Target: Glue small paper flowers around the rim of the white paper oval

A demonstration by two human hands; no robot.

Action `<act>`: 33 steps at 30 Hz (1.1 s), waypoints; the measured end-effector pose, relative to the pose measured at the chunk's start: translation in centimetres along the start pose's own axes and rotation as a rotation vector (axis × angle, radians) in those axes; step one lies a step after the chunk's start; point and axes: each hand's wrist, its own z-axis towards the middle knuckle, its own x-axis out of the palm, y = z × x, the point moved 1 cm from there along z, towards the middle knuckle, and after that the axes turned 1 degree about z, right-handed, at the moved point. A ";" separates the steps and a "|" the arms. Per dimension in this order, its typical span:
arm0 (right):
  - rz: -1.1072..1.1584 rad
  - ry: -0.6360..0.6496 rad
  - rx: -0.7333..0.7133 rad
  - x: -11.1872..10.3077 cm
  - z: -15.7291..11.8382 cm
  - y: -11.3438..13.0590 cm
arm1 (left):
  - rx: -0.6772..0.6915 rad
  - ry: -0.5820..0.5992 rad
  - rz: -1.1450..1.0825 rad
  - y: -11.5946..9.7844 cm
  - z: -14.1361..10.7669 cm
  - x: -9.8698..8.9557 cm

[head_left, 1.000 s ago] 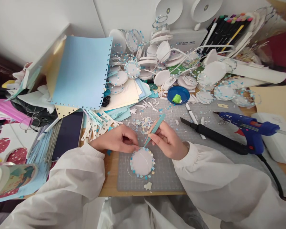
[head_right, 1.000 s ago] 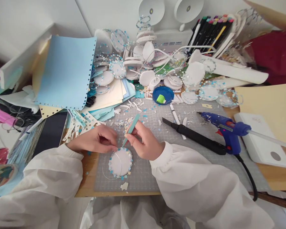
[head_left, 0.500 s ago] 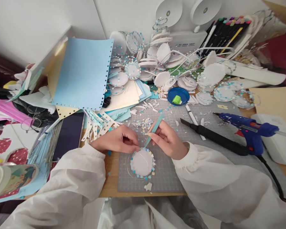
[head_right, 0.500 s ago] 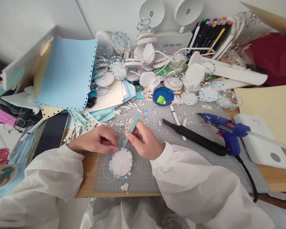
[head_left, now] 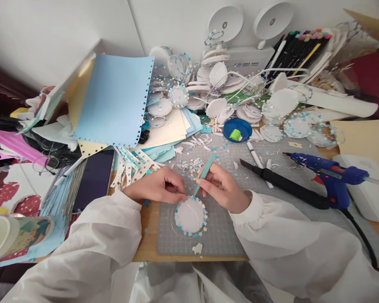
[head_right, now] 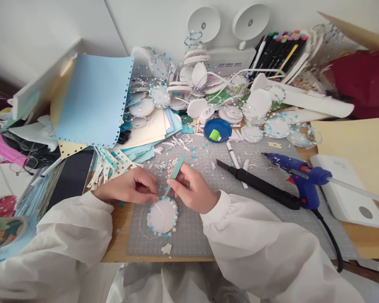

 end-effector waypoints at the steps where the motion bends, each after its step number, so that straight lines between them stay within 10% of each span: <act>1: 0.011 -0.004 0.007 0.0 0.0 0.0 | -0.002 -0.002 -0.002 0.0 0.0 0.0; 33: 0.094 0.005 0.090 -0.2 0.4 0.4 | 0.001 0.017 -0.079 -0.1 0.0 -0.2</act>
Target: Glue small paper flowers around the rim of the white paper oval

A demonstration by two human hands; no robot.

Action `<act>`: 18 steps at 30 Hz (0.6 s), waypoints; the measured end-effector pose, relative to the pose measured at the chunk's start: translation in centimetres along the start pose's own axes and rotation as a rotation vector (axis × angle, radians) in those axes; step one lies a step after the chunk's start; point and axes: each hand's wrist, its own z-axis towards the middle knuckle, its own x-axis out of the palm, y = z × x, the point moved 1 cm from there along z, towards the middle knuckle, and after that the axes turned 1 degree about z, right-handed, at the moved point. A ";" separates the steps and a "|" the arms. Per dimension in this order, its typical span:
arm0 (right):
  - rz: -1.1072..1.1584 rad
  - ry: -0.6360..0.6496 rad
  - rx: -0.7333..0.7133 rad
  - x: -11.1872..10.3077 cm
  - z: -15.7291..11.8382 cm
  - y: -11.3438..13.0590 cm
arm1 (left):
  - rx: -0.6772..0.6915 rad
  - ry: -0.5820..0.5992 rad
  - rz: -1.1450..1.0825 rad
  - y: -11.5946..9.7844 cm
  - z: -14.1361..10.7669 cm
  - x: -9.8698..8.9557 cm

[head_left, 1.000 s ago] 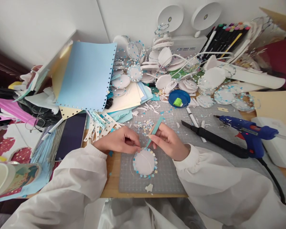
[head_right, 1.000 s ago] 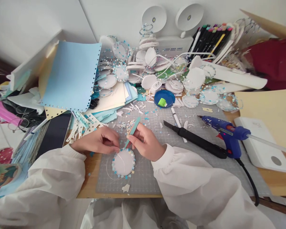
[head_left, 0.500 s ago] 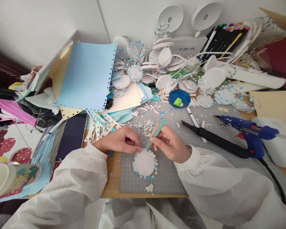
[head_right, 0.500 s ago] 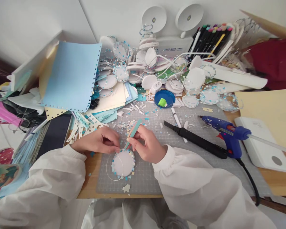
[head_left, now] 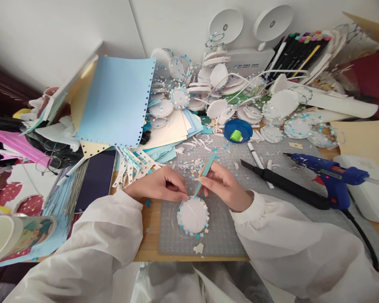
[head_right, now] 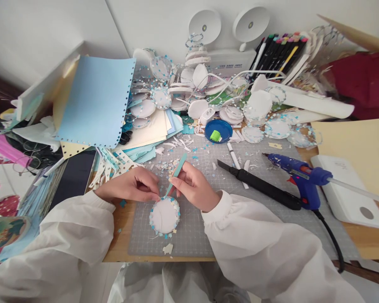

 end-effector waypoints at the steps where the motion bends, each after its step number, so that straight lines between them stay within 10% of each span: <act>1: 0.004 0.002 0.009 0.0 0.0 0.0 | 0.002 -0.001 -0.005 0.0 0.0 0.0; 18: 0.049 0.003 0.029 0.0 0.2 0.0 | 0.010 0.022 -0.007 0.0 0.2 0.0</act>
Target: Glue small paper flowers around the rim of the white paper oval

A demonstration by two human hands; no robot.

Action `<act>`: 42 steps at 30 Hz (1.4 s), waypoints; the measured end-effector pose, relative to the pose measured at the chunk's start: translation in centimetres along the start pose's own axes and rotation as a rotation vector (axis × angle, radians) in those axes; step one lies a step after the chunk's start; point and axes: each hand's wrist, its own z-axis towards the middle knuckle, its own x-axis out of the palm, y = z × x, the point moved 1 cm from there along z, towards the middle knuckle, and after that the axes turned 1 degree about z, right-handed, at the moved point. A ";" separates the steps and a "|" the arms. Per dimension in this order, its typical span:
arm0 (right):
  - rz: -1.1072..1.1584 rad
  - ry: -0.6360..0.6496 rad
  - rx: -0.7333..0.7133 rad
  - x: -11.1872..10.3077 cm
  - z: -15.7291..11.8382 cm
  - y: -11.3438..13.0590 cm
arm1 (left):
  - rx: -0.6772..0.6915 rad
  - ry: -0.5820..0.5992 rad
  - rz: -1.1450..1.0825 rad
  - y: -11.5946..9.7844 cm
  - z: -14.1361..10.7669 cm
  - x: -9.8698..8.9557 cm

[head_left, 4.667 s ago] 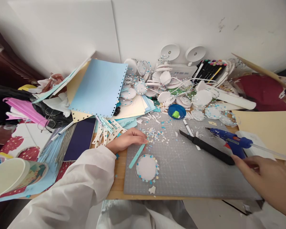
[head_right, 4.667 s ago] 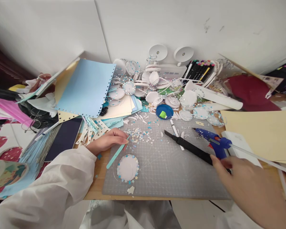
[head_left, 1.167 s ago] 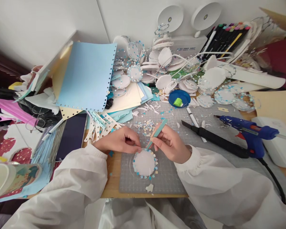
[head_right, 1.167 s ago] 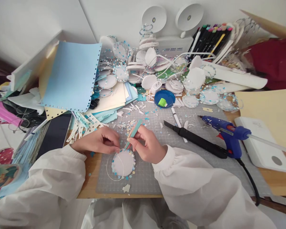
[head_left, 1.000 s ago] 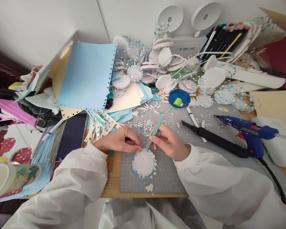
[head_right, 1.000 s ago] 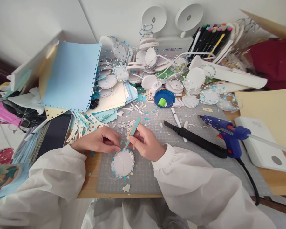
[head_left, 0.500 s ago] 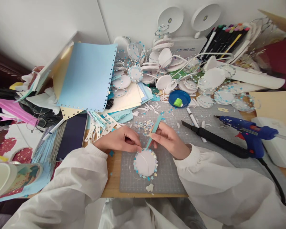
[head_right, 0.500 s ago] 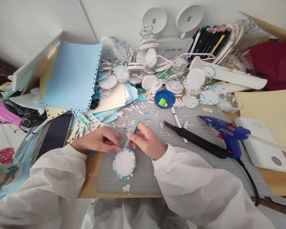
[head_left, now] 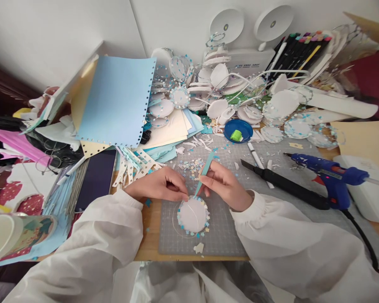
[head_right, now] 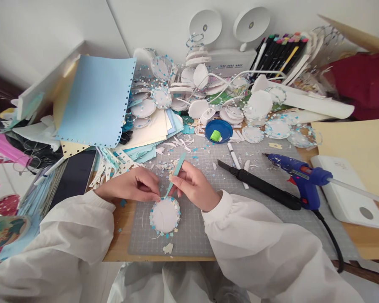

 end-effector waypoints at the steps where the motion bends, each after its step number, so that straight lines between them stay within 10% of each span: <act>1: 0.009 -0.008 0.000 0.0 0.0 -0.1 | -0.001 0.001 -0.002 0.0 0.0 0.0; 20: -0.205 -0.456 -0.476 -2.0 0.4 1.2 | 0.017 0.001 0.057 0.6 -0.1 0.2; 28: -0.553 -0.214 -0.435 -1.8 0.0 0.6 | -0.028 -0.055 0.030 0.4 -0.2 0.3; 42: -0.759 -0.223 -0.495 -1.6 0.0 0.4 | -0.043 -0.130 0.046 0.3 -0.2 -0.3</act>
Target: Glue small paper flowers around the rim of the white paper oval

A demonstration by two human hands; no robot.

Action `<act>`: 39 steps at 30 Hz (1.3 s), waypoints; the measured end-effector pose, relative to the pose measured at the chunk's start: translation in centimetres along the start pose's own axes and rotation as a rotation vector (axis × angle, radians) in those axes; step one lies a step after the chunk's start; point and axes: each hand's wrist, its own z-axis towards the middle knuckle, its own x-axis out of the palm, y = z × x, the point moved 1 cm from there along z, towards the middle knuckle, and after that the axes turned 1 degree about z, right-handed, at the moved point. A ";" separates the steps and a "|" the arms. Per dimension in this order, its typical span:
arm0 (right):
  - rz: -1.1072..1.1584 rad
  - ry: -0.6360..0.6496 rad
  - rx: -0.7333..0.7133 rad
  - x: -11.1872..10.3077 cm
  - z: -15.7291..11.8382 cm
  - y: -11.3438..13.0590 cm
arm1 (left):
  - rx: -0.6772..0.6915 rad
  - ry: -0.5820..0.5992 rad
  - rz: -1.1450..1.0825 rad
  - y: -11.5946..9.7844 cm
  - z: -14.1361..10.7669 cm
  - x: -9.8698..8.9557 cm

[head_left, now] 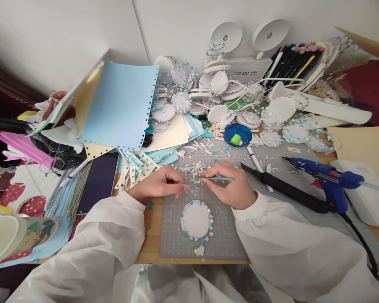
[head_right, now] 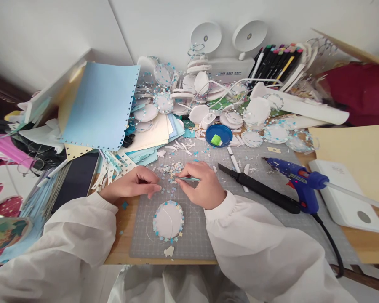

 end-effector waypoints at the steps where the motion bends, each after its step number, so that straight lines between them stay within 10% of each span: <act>1: 0.008 -0.010 0.014 0.0 0.0 0.0 | -0.003 -0.003 -0.004 0.0 0.0 0.0; 11: 0.311 -0.166 0.206 -0.6 0.1 0.3 | -0.021 -0.068 0.001 0.0 0.2 0.1; 39: 0.379 -0.161 0.000 -0.3 -0.4 1.5 | -0.070 -0.309 -0.350 0.4 0.5 0.3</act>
